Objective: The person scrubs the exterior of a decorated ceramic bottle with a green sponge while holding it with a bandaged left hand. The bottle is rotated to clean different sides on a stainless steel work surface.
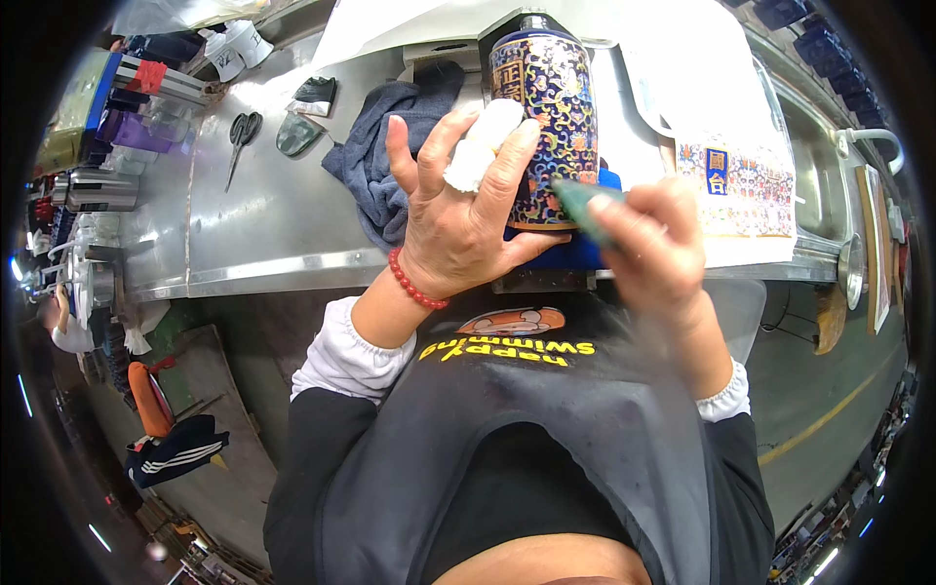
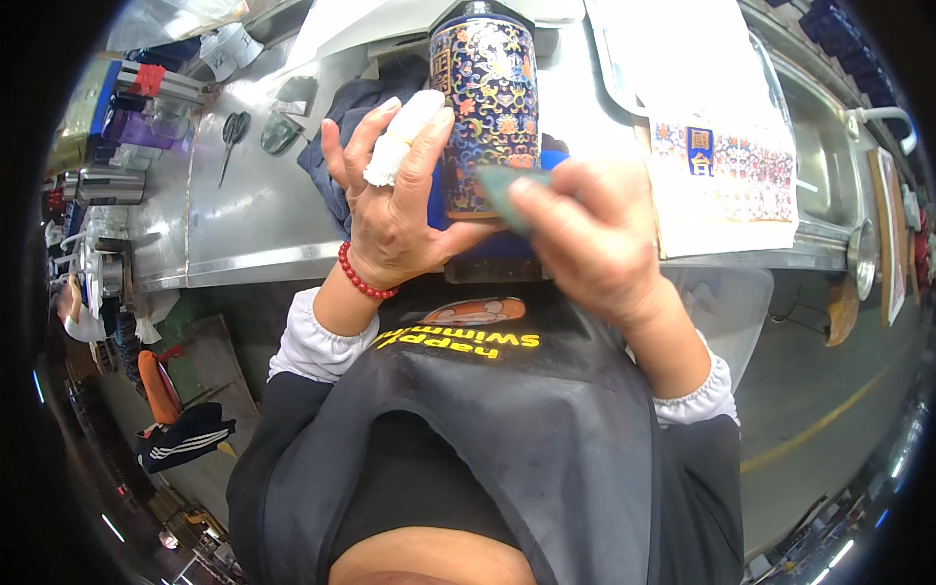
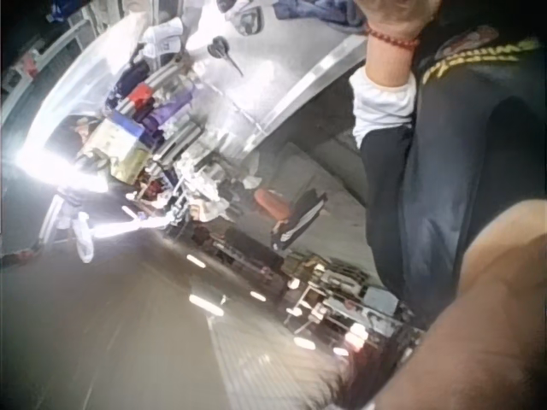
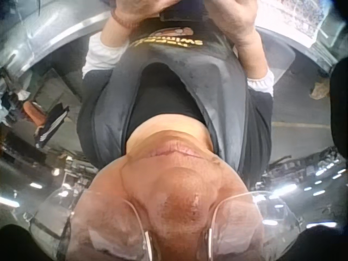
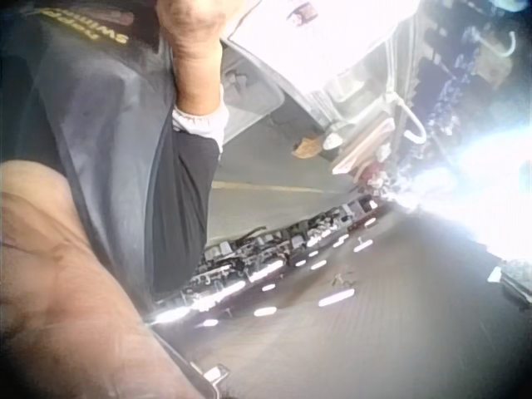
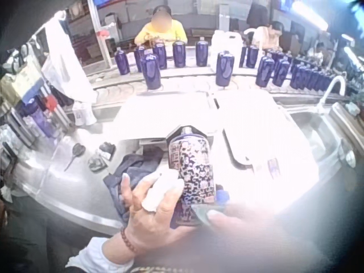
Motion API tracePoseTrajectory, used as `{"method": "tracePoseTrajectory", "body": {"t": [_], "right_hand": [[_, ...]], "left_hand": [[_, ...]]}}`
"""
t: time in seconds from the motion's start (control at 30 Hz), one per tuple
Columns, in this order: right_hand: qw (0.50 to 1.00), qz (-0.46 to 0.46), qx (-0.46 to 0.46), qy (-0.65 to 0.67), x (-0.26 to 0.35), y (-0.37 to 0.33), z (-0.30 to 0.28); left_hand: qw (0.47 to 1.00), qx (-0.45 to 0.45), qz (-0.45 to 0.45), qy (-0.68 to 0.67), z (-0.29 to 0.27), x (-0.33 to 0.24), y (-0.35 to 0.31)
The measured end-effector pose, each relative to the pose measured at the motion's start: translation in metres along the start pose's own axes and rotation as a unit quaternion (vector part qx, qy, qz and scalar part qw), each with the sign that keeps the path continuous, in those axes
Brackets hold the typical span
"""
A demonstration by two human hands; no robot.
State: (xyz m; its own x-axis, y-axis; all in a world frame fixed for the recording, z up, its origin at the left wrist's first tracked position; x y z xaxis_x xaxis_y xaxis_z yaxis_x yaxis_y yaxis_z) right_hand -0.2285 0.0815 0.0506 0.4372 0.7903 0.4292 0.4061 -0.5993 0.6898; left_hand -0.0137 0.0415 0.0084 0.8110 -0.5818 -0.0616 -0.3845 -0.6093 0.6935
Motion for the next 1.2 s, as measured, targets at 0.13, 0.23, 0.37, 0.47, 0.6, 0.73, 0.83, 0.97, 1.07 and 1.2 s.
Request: {"method": "tracePoseTrajectory", "body": {"t": [0.13, 0.23, 0.37, 0.47, 0.6, 0.73, 0.83, 0.97, 1.07, 1.2], "right_hand": [[0.991, 0.031, 0.068, 0.115, -0.005, -0.008, 0.004], [0.974, 0.180, -0.091, 0.099, -0.012, -0.016, 0.001], [0.865, 0.339, -0.149, 0.339, -0.016, -0.032, 0.013], [0.814, 0.410, -0.161, 0.379, -0.017, -0.040, 0.020], [0.843, 0.402, -0.160, 0.320, -0.017, -0.033, 0.018], [0.995, 0.092, -0.025, 0.027, -0.003, -0.009, 0.008], [0.990, 0.020, 0.086, 0.106, 0.004, 0.002, 0.005], [0.995, 0.088, -0.005, -0.050, 0.001, 0.010, 0.006], [0.981, -0.010, 0.114, 0.155, 0.004, 0.012, 0.012], [0.991, 0.122, -0.048, -0.042, -0.006, 0.011, 0.004]], "left_hand": [[1.000, -0.008, 0.006, 0.008, 0.004, 0.001, 0.002], [0.994, 0.052, -0.014, -0.100, 0.009, 0.008, -0.003], [0.918, 0.077, -0.127, -0.369, 0.022, 0.014, -0.012], [0.921, 0.071, -0.132, -0.360, 0.030, 0.012, -0.017], [0.916, 0.073, -0.133, -0.371, 0.033, 0.014, -0.019], [0.924, 0.077, -0.120, -0.355, 0.032, 0.016, -0.018], [0.920, 0.081, -0.118, -0.365, 0.032, 0.017, -0.018], [0.934, 0.099, -0.076, -0.335, 0.027, 0.020, -0.022], [0.979, 0.109, -0.058, -0.163, 0.018, 0.018, -0.023], [0.996, 0.041, -0.038, -0.065, 0.004, 0.020, -0.014]]}}
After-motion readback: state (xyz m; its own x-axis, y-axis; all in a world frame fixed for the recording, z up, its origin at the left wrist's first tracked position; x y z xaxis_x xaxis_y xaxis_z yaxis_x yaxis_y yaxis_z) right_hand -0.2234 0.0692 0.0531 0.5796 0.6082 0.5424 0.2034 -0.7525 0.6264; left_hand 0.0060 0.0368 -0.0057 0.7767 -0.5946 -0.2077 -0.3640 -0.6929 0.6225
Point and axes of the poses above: each hand's wrist, its own y-axis towards the middle knuckle, its own z-axis out of the palm, x = y × z, the point moved 2 cm from there along y, towards the middle knuckle, and after that the axes turned 10 degrees about y, right-handed, at the moved point
